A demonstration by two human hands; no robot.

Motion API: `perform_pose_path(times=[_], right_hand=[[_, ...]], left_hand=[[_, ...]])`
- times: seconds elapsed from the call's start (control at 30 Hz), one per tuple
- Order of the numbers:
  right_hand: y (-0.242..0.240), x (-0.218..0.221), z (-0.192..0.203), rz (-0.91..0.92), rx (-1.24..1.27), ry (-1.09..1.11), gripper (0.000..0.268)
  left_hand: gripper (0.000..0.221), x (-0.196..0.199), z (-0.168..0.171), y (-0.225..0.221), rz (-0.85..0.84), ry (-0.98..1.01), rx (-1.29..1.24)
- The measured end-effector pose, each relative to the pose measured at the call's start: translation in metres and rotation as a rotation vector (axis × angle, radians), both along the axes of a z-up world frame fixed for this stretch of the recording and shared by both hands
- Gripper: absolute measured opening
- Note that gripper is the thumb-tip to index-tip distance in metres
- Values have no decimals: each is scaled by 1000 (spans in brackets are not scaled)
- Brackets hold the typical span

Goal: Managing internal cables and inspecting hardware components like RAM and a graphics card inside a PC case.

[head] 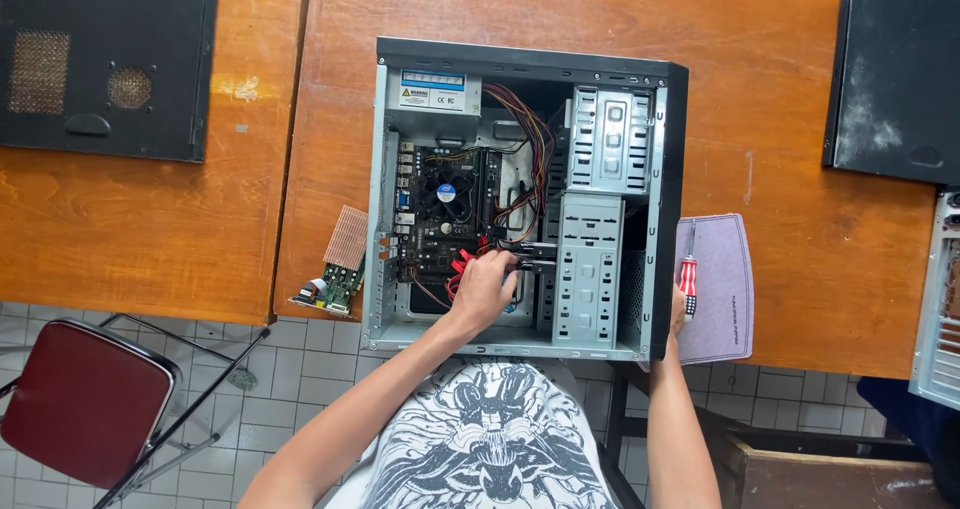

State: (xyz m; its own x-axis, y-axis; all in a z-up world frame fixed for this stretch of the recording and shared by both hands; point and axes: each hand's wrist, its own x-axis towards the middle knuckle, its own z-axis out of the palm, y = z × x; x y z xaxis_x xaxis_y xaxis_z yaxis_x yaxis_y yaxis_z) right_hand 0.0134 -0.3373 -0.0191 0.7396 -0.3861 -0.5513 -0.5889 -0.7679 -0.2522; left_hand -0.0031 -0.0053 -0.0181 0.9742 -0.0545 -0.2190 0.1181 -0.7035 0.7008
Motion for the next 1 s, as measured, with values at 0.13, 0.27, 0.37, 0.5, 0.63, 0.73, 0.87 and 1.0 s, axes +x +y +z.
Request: perform_pose_path(times=[0.13,0.27,0.37,0.5,0.63,0.73,0.87,1.0], right_hand=[[-3,0,-2,11,-3,-8,29],[-5,1,-2,19,-5,-16,29],[-5,1,-3,24,-5,-22,29],[-6,-3,-1,31,-3,-19,29],[0,1,-2,36,8,-32,28],[6,0,-2,37,19,-36,28],[23,10,-3,72,51,-46,28],[21,7,-1,74,52,-50,27]], left_hand=[[25,-1,11,0,9,-15,-2],[29,-4,9,-2,-29,22,20],[30,-4,8,-2,-50,19,34],[33,-5,-1,-1,-50,23,33],[36,-8,-3,-3,-68,25,61],[38,-9,-1,-5,-70,38,50],[36,-11,-6,-2,-42,-43,66],[36,-11,-4,-2,-51,-26,44]])
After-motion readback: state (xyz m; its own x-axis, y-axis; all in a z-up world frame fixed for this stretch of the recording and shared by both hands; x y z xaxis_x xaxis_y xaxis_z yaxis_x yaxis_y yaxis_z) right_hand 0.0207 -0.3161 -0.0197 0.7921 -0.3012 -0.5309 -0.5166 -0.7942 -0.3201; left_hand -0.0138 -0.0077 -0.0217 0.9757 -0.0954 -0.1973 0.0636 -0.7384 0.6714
